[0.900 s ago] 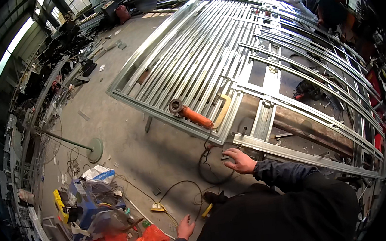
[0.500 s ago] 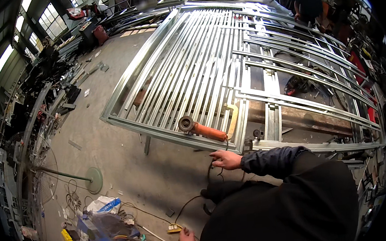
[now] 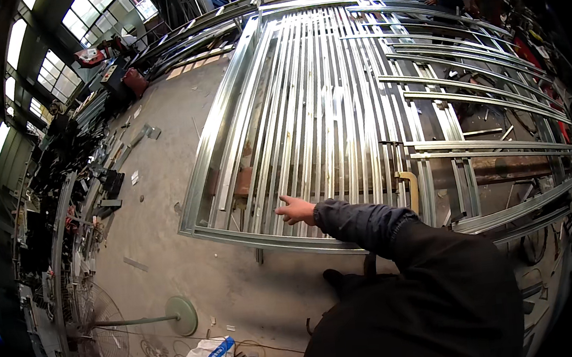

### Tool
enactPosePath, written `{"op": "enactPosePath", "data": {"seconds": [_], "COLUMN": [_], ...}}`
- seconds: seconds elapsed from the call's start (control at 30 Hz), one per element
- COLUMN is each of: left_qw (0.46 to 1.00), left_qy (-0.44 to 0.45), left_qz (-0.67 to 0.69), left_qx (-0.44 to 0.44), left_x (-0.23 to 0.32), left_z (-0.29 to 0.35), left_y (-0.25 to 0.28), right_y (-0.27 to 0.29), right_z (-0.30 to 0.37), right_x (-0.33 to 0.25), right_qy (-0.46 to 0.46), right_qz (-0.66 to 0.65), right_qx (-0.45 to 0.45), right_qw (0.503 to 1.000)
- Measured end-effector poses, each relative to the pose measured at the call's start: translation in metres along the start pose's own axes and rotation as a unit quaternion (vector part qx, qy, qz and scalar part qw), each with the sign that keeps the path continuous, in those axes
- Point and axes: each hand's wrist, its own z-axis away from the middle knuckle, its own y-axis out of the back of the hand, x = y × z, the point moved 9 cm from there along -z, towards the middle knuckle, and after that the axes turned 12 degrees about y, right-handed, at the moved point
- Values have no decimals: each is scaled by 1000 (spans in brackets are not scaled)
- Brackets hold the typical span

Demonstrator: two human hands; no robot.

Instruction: The person assembles a metal frame by placing long metal bars into a jig and securing them with a pneumatic rivet gun. They repeatedly position bars, align them, and fasten them to the structure.

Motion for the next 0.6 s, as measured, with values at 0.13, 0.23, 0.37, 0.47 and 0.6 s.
{"op": "enactPosePath", "data": {"seconds": [0.13,0.23,0.37,0.47,0.6], "left_qw": [998,999,999,996,989], "left_qy": [38,30,-6,-90,-137], "left_qz": [27,30,39,0,-28], "left_qx": [46,31,-4,-27,-45], "left_x": [19,51,74,149,237], "left_z": [-63,-124,-199,-261,-341], "left_y": [77,108,139,163,219], "right_y": [-19,-3,-60,-50,-92], "right_z": [-122,-203,-263,-311,-352], "right_x": [-34,-26,-23,-3,17], "right_qy": [0,-7,9,15,-33], "right_qz": [45,121,258,323,296], "right_qx": [-1,102,89,131,137], "right_qw": [999,987,962,937,945]}}
